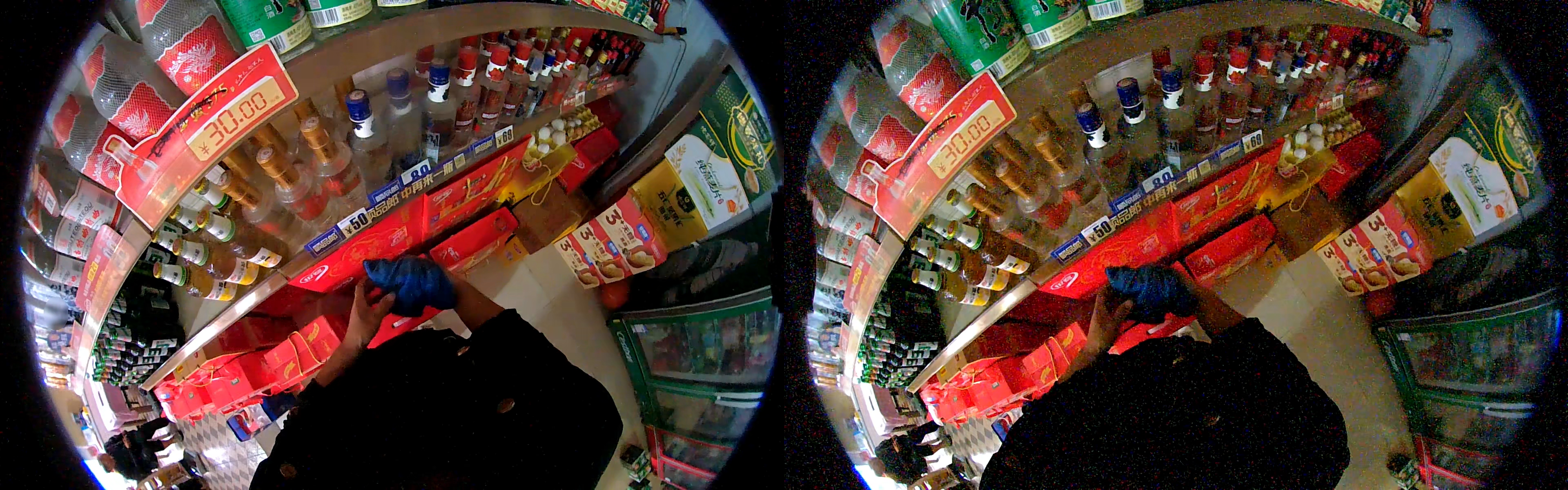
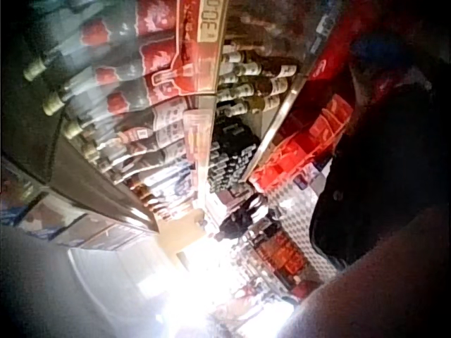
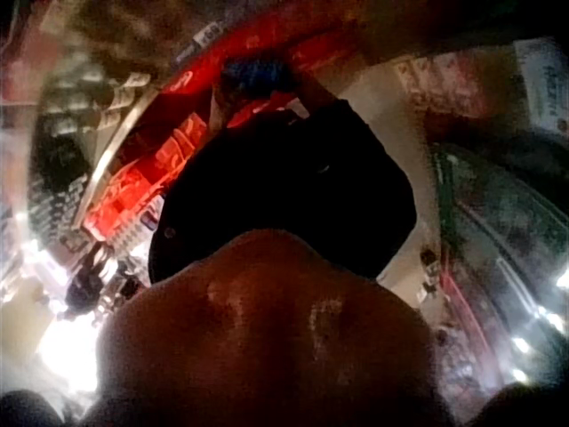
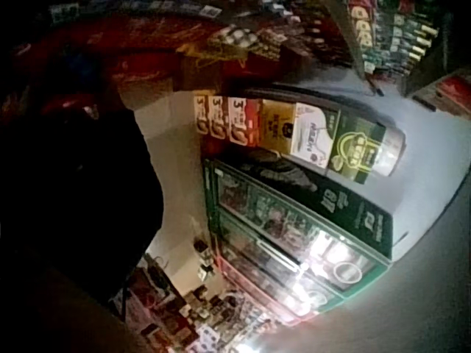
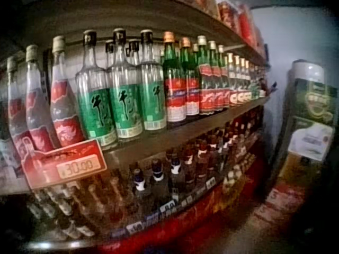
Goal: The person wipes the surfaces of a snack display bin and various shelves in a convenience store using a blue cloth. They clean the edges of the bin, the top of the snack packages, and the shelves holding bottles of alcohol and other goods.
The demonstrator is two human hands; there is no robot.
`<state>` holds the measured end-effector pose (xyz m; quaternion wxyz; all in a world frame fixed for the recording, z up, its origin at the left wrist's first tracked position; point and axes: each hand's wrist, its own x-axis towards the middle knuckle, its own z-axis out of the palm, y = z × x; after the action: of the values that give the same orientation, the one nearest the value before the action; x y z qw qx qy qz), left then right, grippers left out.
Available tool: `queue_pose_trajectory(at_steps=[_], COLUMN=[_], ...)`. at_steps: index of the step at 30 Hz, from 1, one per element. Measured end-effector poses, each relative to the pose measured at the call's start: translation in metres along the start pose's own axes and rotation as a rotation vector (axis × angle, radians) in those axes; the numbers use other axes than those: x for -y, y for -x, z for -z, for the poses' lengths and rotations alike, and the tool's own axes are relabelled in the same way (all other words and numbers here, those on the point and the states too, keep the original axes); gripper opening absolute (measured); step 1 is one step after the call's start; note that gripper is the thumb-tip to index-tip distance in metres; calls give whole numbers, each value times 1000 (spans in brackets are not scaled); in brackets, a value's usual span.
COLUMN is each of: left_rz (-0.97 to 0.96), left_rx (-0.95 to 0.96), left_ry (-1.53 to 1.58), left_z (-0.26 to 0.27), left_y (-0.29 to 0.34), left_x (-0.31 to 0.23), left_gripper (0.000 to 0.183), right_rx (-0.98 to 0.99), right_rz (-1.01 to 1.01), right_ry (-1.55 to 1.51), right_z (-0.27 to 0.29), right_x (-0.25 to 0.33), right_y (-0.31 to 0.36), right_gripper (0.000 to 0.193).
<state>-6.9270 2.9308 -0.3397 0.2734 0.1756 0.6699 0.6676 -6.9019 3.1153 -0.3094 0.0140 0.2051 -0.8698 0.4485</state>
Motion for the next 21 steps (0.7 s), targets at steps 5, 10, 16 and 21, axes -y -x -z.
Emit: queue_pose_trajectory(at_steps=[5,10,16,21], left_rz=[104,64,84,154], left_rx=[24,-102,-273,-217], left_ry=[-1,113,227,249], left_z=[3,15,18,19], left_y=[0,-2,6,13], left_x=[-5,22,14,21], left_gripper=[46,39,39,43], right_rx=[-121,-237,-344,-27], right_rz=[-221,-450,-666,-779], right_ry=[-727,-1430,-815,-1110], right_z=[-12,-36,-50,-35], right_x=[-9,-77,-137,-31], right_y=[23,37,58,8], right_gripper=[40,33,41,48])
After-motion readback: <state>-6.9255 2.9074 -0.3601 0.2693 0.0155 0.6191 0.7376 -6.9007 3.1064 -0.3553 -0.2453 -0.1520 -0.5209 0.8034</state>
